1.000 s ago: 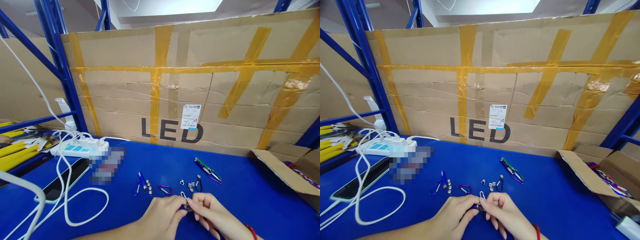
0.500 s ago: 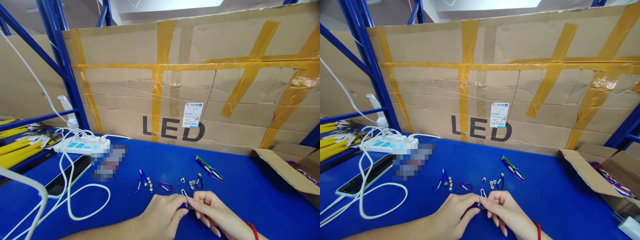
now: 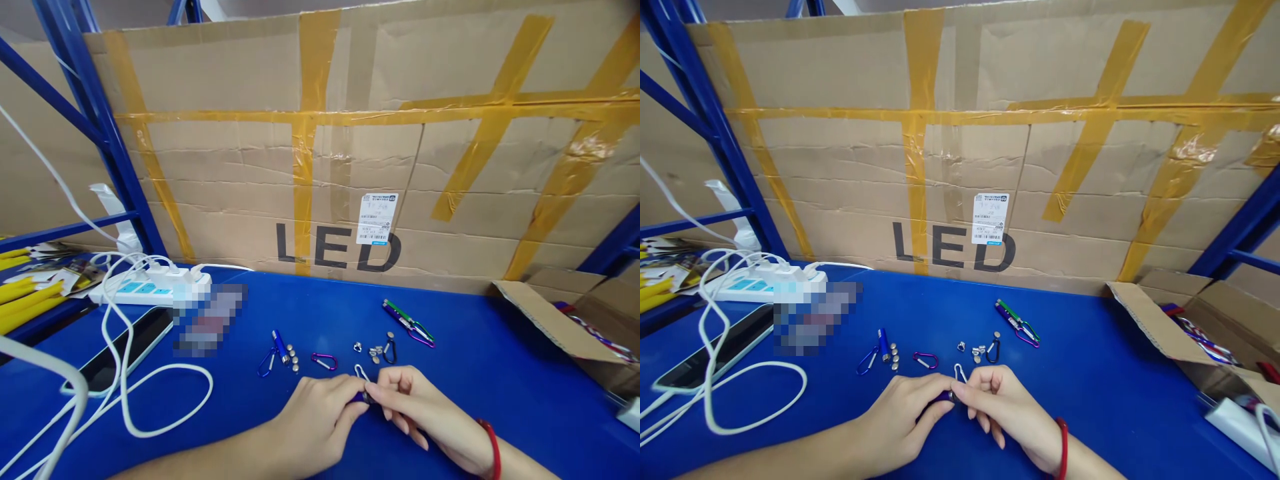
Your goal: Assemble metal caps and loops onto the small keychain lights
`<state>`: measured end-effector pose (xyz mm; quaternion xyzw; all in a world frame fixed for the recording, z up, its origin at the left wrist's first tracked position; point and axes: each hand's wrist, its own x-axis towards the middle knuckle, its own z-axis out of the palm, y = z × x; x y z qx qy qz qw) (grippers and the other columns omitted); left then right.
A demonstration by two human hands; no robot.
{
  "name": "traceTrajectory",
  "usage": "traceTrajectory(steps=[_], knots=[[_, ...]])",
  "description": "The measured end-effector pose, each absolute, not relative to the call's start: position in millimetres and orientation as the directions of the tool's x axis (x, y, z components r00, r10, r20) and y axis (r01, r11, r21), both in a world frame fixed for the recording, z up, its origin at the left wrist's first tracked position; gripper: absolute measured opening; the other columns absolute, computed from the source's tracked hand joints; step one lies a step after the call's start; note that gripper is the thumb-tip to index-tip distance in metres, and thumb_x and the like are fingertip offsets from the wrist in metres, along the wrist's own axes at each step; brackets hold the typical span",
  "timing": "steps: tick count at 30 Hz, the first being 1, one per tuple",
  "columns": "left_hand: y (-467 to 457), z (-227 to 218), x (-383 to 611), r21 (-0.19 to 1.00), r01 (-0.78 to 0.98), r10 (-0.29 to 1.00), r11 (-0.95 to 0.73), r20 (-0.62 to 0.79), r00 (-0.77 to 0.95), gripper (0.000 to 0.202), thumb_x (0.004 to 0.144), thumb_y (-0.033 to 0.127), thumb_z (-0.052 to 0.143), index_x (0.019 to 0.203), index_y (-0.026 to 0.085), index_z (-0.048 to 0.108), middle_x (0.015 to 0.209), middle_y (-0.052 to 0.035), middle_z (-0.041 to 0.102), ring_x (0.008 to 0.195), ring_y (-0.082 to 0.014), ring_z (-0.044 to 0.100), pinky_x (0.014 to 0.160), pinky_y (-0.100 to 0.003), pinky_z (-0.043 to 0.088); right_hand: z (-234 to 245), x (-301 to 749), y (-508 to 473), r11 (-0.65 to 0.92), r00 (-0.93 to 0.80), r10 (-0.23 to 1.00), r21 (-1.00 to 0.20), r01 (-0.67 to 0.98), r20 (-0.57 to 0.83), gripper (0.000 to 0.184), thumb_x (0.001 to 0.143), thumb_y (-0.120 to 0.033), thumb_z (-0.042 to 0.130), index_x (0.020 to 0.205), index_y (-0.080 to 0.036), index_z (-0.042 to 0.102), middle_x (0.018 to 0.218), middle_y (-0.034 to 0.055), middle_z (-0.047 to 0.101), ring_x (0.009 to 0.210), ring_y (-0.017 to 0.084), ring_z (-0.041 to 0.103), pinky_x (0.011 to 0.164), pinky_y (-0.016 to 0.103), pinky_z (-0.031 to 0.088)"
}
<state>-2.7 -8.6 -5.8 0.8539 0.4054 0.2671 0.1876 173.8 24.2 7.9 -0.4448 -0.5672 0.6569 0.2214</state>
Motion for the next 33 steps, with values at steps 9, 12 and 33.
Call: traceTrajectory(steps=[9, 12, 33], knots=[[-8.4, -4.8, -3.2, 0.534, 0.594, 0.792, -0.602, 0.305, 0.528, 0.021, 0.089, 0.019, 0.037, 0.100, 0.021, 0.055, 0.092, -0.0001, 0.065, 0.080, -0.0140, 0.062, 0.071, -0.022, 0.047, 8.7, 174.3, 23.1, -0.257, -0.517, 0.788, -0.942, 0.218, -0.335, 0.046, 0.061, -0.052, 0.067, 0.054, -0.012, 0.046, 0.038, -0.0070, 0.041, 0.029, 0.000, 0.030, 0.028, 0.010, 0.022], [-8.3, -5.3, -3.2, 0.532, 0.594, 0.791, -0.604, 0.305, 0.531, 0.022, 0.089, 0.019, 0.037, 0.102, 0.020, 0.054, 0.093, -0.0011, 0.065, 0.081, -0.0142, 0.062, 0.071, -0.022, 0.047, 10.2, 173.9, 22.5, -0.247, -0.513, 0.793, -0.944, 0.220, -0.327, 0.046, 0.061, -0.052, 0.067, 0.055, -0.012, 0.046, 0.039, -0.0067, 0.042, 0.028, 0.000, 0.030, 0.028, 0.010, 0.022], [-11.0, -11.9, -3.2, 0.431, 0.636, 0.767, -0.641, 0.331, 0.549, 0.014, 0.090, 0.025, 0.040, 0.102, 0.021, 0.047, 0.091, 0.0011, 0.065, 0.077, -0.0147, 0.063, 0.069, -0.023, 0.045, 3.4, 178.6, 24.4, -0.255, -0.532, 0.762, -0.926, 0.280, -0.370, 0.047, 0.053, -0.052, 0.072, 0.053, -0.012, 0.048, 0.043, -0.0047, 0.043, 0.033, 0.001, 0.032, 0.028, 0.010, 0.026]])
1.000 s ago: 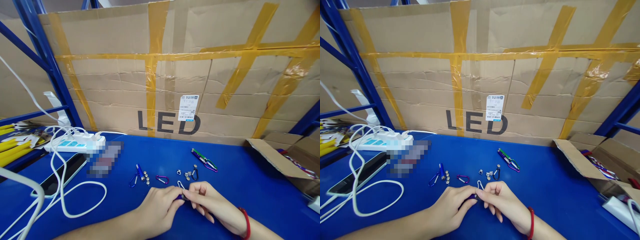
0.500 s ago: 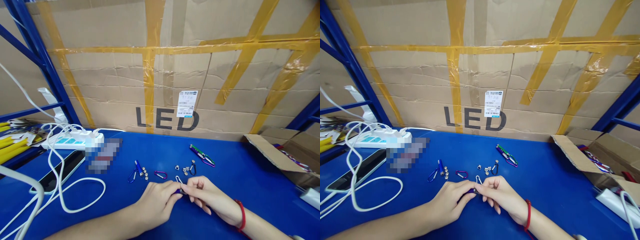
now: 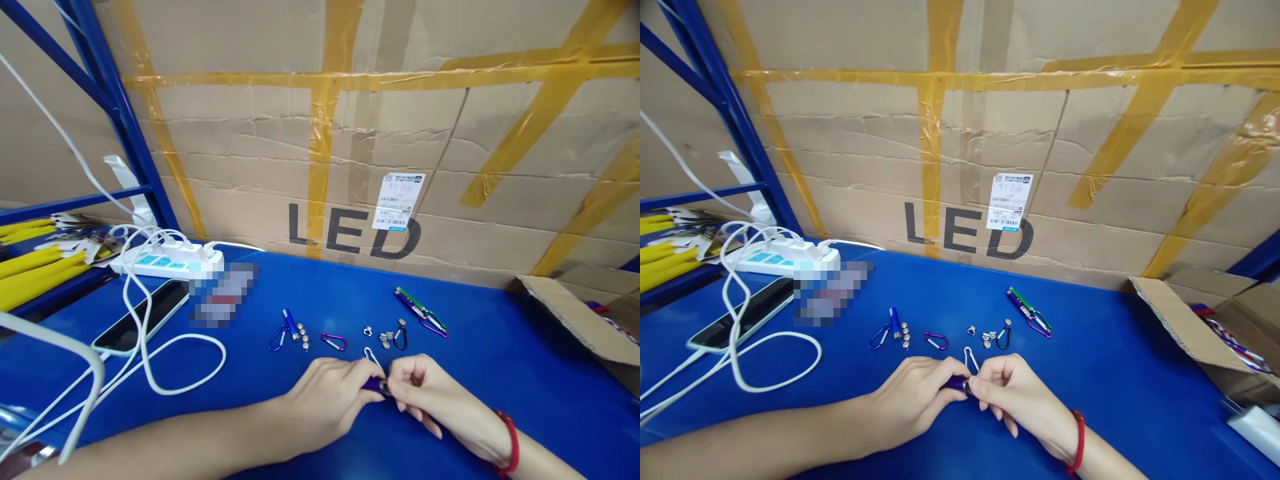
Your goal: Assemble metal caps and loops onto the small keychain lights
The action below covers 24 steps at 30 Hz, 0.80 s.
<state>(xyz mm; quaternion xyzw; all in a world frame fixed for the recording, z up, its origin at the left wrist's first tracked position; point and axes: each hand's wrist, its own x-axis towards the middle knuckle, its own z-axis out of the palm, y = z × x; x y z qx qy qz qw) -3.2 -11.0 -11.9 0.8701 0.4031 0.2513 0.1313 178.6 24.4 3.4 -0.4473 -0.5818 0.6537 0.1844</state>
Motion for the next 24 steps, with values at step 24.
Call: traceTrajectory(steps=[24], knots=[[-8.4, -16.4, -3.2, 0.266, 0.587, 0.643, -0.765, 0.366, 0.673, 0.020, 0.092, 0.019, 0.029, 0.092, 0.016, 0.050, 0.073, -0.0017, 0.060, 0.062, -0.0137, 0.058, 0.060, -0.024, 0.042, 0.2, 178.8, 24.6, -0.161, -0.533, 0.772, -0.917, 0.364, -0.347, 0.022, 0.062, -0.030, 0.067, 0.055, -0.011, 0.059, 0.049, -0.0009, 0.057, 0.033, 0.002, 0.042, 0.025, 0.009, 0.032]])
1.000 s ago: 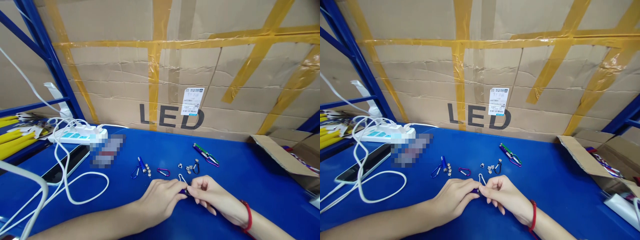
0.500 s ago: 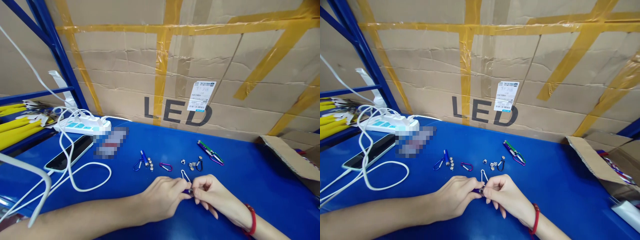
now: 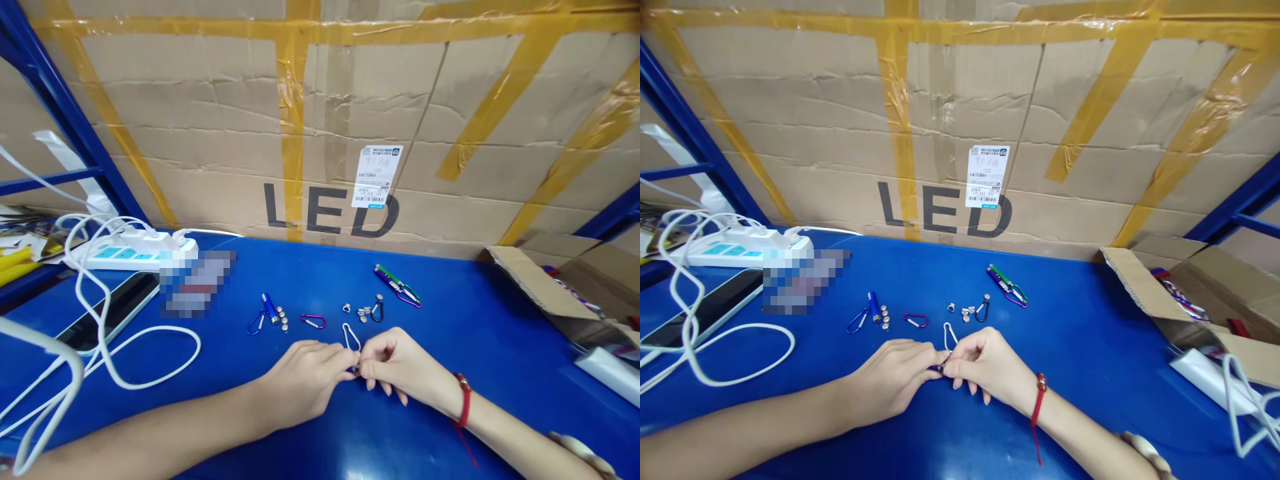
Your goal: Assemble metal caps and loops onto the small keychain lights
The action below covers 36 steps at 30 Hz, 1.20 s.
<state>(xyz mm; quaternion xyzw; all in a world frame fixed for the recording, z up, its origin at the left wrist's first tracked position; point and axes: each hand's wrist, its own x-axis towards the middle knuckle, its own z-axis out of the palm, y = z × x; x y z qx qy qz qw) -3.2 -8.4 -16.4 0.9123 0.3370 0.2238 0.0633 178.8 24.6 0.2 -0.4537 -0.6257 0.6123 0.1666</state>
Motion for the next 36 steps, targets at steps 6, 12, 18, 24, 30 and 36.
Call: traceTrajectory(steps=[6, 12, 18, 24, 30, 36], knots=[[-7.0, -14.9, -1.6, 0.355, 0.573, 0.674, -0.739, 0.363, 0.644, 0.016, 0.091, 0.021, 0.033, 0.098, 0.018, 0.048, 0.084, -0.0020, 0.064, 0.072, -0.0149, 0.062, 0.065, -0.023, 0.046, 0.6, 179.5, 27.0, -0.119, -0.505, 0.813, -0.932, 0.344, -0.290, 0.020, 0.061, -0.030, 0.067, 0.060, -0.011, 0.061, 0.050, -0.0008, 0.057, 0.035, 0.003, 0.042, 0.026, 0.009, 0.032], [-7.6, -11.3, 0.3, 0.524, 0.529, 0.726, -0.667, 0.299, 0.619, 0.003, 0.089, 0.018, 0.039, 0.091, 0.018, 0.042, 0.101, -0.0033, 0.065, 0.087, -0.0161, 0.063, 0.071, -0.022, 0.047, 3.8, 181.0, 30.3, -0.119, -0.524, 0.808, -0.946, 0.303, -0.269, 0.023, 0.059, -0.030, 0.071, 0.060, -0.010, 0.060, 0.040, -0.0056, 0.049, 0.031, 0.001, 0.037, 0.026, 0.009, 0.031], [-7.7, -8.9, 0.3, 0.479, 0.512, 0.695, -0.713, 0.386, 0.607, 0.005, 0.088, 0.018, 0.039, 0.089, 0.018, 0.044, 0.097, -0.0038, 0.066, 0.079, -0.0169, 0.065, 0.066, -0.023, 0.047, 1.3, 181.4, 29.9, -0.164, -0.583, 0.764, -0.957, 0.238, -0.276, 0.032, 0.056, -0.037, 0.074, 0.060, -0.010, 0.057, 0.046, -0.0037, 0.054, 0.033, 0.001, 0.041, 0.026, 0.008, 0.033], [-9.0, -11.7, -0.4, 0.441, 0.526, 0.686, -0.727, 0.439, 0.580, 0.010, 0.088, 0.018, 0.040, 0.095, 0.018, 0.047, 0.088, -0.0019, 0.066, 0.077, -0.0165, 0.065, 0.065, -0.024, 0.047, -1.7, 180.9, 31.1, -0.212, -0.608, 0.743, -0.960, 0.184, -0.280, 0.041, 0.052, -0.043, 0.075, 0.060, -0.008, 0.056, 0.050, -0.0004, 0.057, 0.033, 0.001, 0.044, 0.026, 0.007, 0.034], [-10.0, -8.6, -0.1, 0.441, 0.547, 0.702, -0.712, 0.444, 0.557, 0.015, 0.088, 0.018, 0.042, 0.100, 0.020, 0.049, 0.089, 0.0001, 0.066, 0.076, -0.0148, 0.063, 0.066, -0.022, 0.045, -1.0, 178.8, 31.7, -0.238, -0.608, 0.738, -0.956, 0.171, -0.292, 0.045, 0.046, -0.045, 0.077, 0.058, -0.008, 0.054, 0.050, -0.0004, 0.057, 0.034, 0.001, 0.044, 0.026, 0.007, 0.033], [-9.9, -6.0, -0.1, 0.417, 0.590, 0.722, -0.691, 0.416, 0.553, 0.022, 0.089, 0.019, 0.039, 0.108, 0.025, 0.049, 0.087, 0.0018, 0.064, 0.073, -0.0138, 0.061, 0.065, -0.022, 0.043, 2.0, 179.0, 29.4, -0.214, -0.600, 0.746, -0.958, 0.192, -0.287, 0.048, 0.049, -0.051, 0.074, 0.057, -0.009, 0.052, 0.050, -0.0018, 0.054, 0.034, 0.000, 0.041, 0.027, 0.007, 0.031]])
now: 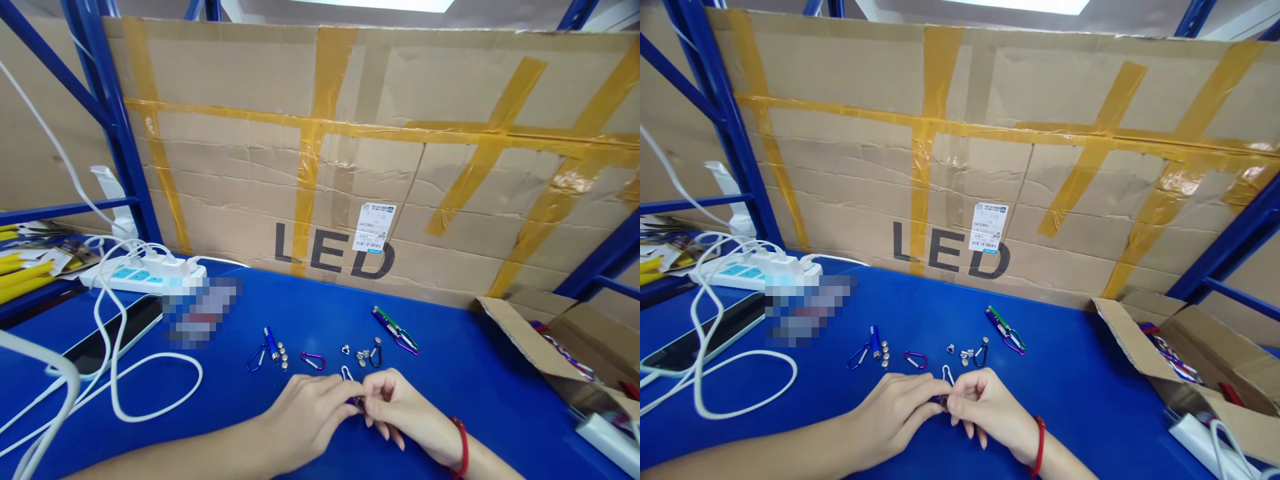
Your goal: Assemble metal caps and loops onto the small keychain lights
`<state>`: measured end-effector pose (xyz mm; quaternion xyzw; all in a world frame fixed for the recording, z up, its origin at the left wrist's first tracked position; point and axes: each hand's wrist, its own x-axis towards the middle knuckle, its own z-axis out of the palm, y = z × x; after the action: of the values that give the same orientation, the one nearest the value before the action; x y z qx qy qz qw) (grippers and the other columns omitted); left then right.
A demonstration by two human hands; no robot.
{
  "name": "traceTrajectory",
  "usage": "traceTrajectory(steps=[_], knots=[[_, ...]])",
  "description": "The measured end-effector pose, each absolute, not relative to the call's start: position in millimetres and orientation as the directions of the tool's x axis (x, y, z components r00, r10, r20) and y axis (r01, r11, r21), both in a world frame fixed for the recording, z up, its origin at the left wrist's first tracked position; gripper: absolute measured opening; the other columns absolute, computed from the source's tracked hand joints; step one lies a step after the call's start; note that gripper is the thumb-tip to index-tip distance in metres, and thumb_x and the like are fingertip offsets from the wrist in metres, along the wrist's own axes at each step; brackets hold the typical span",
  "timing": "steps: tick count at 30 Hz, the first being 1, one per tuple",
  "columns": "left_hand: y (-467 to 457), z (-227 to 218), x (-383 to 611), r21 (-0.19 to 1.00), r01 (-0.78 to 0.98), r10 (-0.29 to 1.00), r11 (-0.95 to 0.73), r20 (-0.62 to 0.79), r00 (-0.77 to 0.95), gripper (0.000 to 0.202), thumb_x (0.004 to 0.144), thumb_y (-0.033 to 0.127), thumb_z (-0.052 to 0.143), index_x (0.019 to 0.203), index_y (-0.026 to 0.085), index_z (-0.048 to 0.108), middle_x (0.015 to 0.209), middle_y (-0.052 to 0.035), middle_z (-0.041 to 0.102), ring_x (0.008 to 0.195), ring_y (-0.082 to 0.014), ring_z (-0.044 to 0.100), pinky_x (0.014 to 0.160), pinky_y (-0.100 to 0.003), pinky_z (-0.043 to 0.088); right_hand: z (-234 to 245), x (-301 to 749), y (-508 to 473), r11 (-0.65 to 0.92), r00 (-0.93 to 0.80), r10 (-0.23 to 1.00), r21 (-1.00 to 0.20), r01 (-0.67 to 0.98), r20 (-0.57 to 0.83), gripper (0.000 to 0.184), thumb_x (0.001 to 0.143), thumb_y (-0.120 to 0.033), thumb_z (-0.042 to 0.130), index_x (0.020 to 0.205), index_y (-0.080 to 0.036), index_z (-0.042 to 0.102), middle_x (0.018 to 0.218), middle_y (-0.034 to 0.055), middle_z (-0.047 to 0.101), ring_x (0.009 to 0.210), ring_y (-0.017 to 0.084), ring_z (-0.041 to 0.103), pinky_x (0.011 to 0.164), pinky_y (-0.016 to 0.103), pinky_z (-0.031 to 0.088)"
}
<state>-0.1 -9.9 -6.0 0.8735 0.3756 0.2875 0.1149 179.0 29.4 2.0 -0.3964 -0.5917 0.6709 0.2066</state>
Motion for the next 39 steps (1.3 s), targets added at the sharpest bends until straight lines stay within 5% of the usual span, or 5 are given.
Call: traceTrajectory(steps=[6, 21, 30, 34, 39], knots=[[-11.9, -6.6, -1.5, 0.370, 0.624, 0.725, -0.688, 0.391, 0.567, 0.026, 0.090, 0.019, 0.036, 0.112, 0.029, 0.047, 0.084, 0.0028, 0.062, 0.069, -0.0138, 0.060, 0.062, -0.022, 0.042, 0.0, 178.5, 27.0, -0.175, -0.656, 0.712, -0.968, 0.181, -0.252, 0.049, 0.056, -0.055, 0.069, 0.060, -0.010, 0.053, 0.050, -0.0031, 0.050, 0.033, 0.000, 0.038, 0.027, 0.008, 0.030], [-12.4, -4.2, -2.5, 0.501, 0.596, 0.778, -0.628, 0.410, 0.476, 0.019, 0.089, 0.020, 0.041, 0.106, 0.024, 0.049, 0.098, 0.0039, 0.065, 0.083, -0.0132, 0.063, 0.072, -0.021, 0.045, 1.5, 176.7, 26.5, -0.080, -0.540, 0.807, -0.949, 0.304, -0.241, 0.047, 0.061, -0.058, 0.064, 0.056, -0.013, 0.050, 0.038, -0.0056, 0.042, 0.028, 0.002, 0.032, 0.027, 0.012, 0.027], [-11.5, -9.5, -1.9, 0.507, 0.619, 0.800, -0.600, 0.409, 0.439, 0.017, 0.088, 0.022, 0.042, 0.103, 0.025, 0.048, 0.097, 0.0044, 0.066, 0.083, -0.0150, 0.064, 0.070, -0.023, 0.046, -0.4, 178.1, 22.0, 0.467, -0.426, 0.858, -0.780, 0.416, 0.286, 0.026, 0.069, -0.039, 0.064, 0.061, -0.015, 0.064, 0.054, 0.0011, 0.053, 0.044, 0.008, 0.045, 0.041, 0.017, 0.038], [-10.7, -9.5, -2.6, 0.505, 0.626, 0.804, -0.594, 0.404, 0.436, 0.015, 0.089, 0.024, 0.039, 0.100, 0.023, 0.049, 0.093, 0.0023, 0.066, 0.079, -0.0149, 0.064, 0.067, -0.023, 0.046, 1.4, 178.9, 22.6, 0.492, -0.399, 0.852, -0.782, 0.382, 0.340, 0.020, 0.070, -0.036, 0.065, 0.065, -0.016, 0.066, 0.058, 0.0014, 0.054, 0.044, 0.007, 0.046, 0.039, 0.017, 0.038], [-10.7, -8.6, -2.9, 0.495, 0.618, 0.792, -0.610, 0.396, 0.464, 0.015, 0.089, 0.023, 0.039, 0.100, 0.021, 0.050, 0.092, 0.0010, 0.066, 0.078, -0.0145, 0.064, 0.065, -0.022, 0.046, -0.6, 178.9, 23.4, 0.372, -0.426, 0.874, -0.885, 0.279, 0.233, 0.021, 0.071, -0.036, 0.065, 0.074, -0.015, 0.066, 0.068, 0.0027, 0.056, 0.038, 0.005, 0.047, 0.035, 0.016, 0.040]])
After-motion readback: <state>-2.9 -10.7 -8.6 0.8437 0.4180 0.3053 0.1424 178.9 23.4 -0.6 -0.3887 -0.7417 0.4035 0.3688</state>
